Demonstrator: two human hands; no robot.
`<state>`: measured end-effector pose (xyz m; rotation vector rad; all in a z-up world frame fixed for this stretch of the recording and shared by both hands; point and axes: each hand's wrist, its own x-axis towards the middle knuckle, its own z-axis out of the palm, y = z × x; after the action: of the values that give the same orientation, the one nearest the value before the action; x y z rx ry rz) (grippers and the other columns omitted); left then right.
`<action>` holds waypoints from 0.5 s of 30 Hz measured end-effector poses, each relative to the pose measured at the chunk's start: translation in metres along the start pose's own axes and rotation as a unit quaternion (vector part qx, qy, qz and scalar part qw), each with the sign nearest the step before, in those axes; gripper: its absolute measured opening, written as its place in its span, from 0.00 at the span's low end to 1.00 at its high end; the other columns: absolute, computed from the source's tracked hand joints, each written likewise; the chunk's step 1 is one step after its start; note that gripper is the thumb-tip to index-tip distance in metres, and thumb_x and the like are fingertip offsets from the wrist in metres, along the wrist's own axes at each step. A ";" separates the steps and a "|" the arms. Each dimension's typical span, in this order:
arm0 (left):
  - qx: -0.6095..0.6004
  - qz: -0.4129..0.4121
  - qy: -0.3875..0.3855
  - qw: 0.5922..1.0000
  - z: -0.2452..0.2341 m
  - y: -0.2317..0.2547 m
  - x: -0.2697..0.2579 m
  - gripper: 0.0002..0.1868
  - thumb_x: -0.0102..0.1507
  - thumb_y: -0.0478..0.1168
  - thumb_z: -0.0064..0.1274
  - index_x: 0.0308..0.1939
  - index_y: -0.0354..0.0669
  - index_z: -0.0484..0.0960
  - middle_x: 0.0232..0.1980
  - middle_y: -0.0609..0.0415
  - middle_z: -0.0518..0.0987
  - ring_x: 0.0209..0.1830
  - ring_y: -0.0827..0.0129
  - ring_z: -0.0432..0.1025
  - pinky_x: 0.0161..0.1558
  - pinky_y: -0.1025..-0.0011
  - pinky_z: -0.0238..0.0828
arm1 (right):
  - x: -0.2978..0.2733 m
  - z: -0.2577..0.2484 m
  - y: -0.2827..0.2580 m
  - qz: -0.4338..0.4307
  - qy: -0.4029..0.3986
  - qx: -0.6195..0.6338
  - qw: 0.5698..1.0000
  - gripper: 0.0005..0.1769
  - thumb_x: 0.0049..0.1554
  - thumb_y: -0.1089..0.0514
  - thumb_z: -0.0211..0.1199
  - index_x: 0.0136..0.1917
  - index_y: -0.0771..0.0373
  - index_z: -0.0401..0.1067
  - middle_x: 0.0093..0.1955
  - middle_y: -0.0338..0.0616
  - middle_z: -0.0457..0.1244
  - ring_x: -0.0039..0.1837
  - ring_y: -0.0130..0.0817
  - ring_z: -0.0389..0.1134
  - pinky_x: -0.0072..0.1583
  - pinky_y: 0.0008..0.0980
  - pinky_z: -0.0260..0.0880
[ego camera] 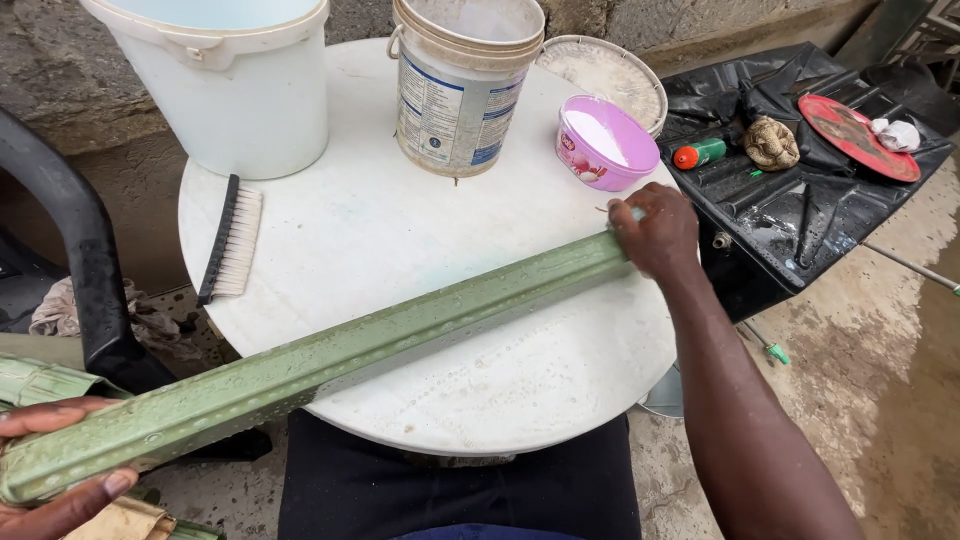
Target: The person cleans a long, green wooden plank by wiping it with a wet cloth and scrubbing it with a brush. They repeatedly dip the cloth into a bucket of water and work on the plank placed on a white round table.
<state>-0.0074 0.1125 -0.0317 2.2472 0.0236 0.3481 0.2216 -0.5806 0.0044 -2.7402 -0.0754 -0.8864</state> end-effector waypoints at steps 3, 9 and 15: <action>-0.035 0.053 0.020 0.998 0.010 0.000 0.004 0.42 0.44 0.31 0.70 0.61 0.26 0.70 0.64 0.35 0.82 0.68 0.49 0.77 0.73 0.60 0.71 | -0.016 0.007 -0.115 -0.051 -0.022 0.081 0.995 0.20 0.62 0.43 0.64 0.40 0.60 0.80 0.42 0.43 0.71 0.47 0.47 0.72 0.49 0.49 0.67; 0.096 0.035 0.025 0.994 0.006 0.004 0.001 0.40 0.45 0.39 0.76 0.60 0.30 0.81 0.62 0.45 0.86 0.67 0.56 0.78 0.76 0.64 0.67 | -0.071 -0.039 -0.395 -0.125 -0.338 0.175 0.916 0.28 0.66 0.41 0.44 0.56 0.63 0.76 0.54 0.48 0.68 0.56 0.42 0.66 0.55 0.44 0.69; -0.254 -0.211 -0.010 0.944 0.008 0.007 0.006 0.44 0.54 -0.01 0.39 0.74 0.20 0.62 0.76 0.26 0.70 0.53 0.26 0.69 0.63 0.52 0.61 | -0.064 -0.019 -0.337 -0.184 -0.348 0.178 0.902 0.32 0.67 0.37 0.37 0.62 0.57 0.74 0.61 0.45 0.68 0.56 0.40 0.69 0.56 0.45 0.73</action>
<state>0.0000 0.1032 -0.0295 1.6760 0.3590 0.0817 0.1156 -0.2588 0.0588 -2.5682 -0.8206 0.0942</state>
